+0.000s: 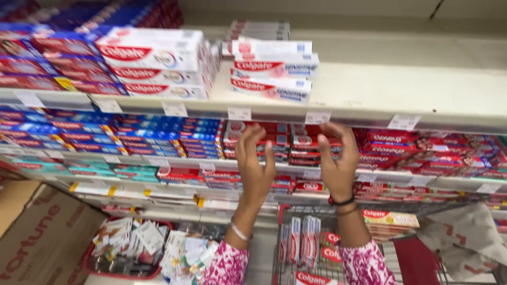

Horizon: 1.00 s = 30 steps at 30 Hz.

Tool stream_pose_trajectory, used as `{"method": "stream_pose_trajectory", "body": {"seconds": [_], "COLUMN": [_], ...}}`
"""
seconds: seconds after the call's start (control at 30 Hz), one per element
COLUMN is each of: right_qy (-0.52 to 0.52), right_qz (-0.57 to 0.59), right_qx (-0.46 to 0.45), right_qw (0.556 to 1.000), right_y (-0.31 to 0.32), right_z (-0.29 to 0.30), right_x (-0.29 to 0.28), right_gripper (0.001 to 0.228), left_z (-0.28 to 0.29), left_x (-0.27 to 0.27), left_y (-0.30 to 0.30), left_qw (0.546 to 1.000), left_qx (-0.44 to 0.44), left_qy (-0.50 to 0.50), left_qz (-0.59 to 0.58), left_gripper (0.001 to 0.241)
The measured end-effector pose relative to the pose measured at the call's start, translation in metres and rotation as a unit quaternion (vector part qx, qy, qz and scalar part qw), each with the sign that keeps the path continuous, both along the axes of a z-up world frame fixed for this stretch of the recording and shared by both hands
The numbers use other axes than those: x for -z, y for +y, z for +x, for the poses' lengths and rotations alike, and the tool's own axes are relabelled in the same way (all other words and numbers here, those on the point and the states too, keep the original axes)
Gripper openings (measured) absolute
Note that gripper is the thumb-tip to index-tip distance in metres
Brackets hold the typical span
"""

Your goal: Selecting and picking various toothpaste boxes from store shelves and placing them into a shopping cart.

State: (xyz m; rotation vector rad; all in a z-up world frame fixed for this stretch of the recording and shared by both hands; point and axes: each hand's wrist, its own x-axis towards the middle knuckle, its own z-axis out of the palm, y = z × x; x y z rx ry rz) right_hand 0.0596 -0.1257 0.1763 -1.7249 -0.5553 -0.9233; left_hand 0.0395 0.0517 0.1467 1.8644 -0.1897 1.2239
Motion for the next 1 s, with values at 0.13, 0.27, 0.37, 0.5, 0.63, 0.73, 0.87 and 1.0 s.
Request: {"method": "stream_pose_trajectory", "body": {"seconds": [0.13,0.27,0.37,0.5,0.63,0.73,0.87,1.0], "right_qy": [-0.030,0.006,0.060,0.097,0.094,0.057,0.092,0.090], "right_qz": [-0.086,-0.167,-0.157,-0.049,0.010,0.125,0.269,0.382], "right_qx": [0.079,0.146,0.141,0.070,0.049,-0.071,-0.133,-0.217], "right_qw": [0.993,0.975,0.976,0.992,0.994,0.988,0.950,0.894], "right_y": [0.022,0.034,0.038,0.034,0.028,0.018,0.003,-0.027], "right_z": [0.037,0.062,0.073,0.087,0.087,0.081,0.066,0.051], "right_x": [-0.036,-0.046,-0.046,-0.040,-0.040,-0.038,-0.031,0.029], "right_gripper": [0.042,0.054,0.052,0.043,0.038,0.035,0.026,0.019], "left_z": [0.034,0.068,0.081,0.081,0.067,0.045,0.035,0.009], "left_x": [-0.057,-0.070,-0.072,-0.072,-0.074,-0.080,-0.057,-0.017], "left_y": [0.027,0.039,0.043,0.049,0.050,0.044,0.034,0.018], "left_qw": [0.997,0.987,0.982,0.990,0.997,0.996,0.947,0.886], "left_qx": [-0.056,-0.112,-0.128,-0.087,-0.048,0.014,0.201,0.379], "left_qy": [-0.012,0.042,0.070,0.091,0.062,0.065,0.109,0.191], "left_qz": [0.049,0.103,0.117,0.067,0.020,-0.063,-0.228,-0.189], "left_gripper": [0.043,0.058,0.064,0.066,0.057,0.047,0.040,0.036]}}
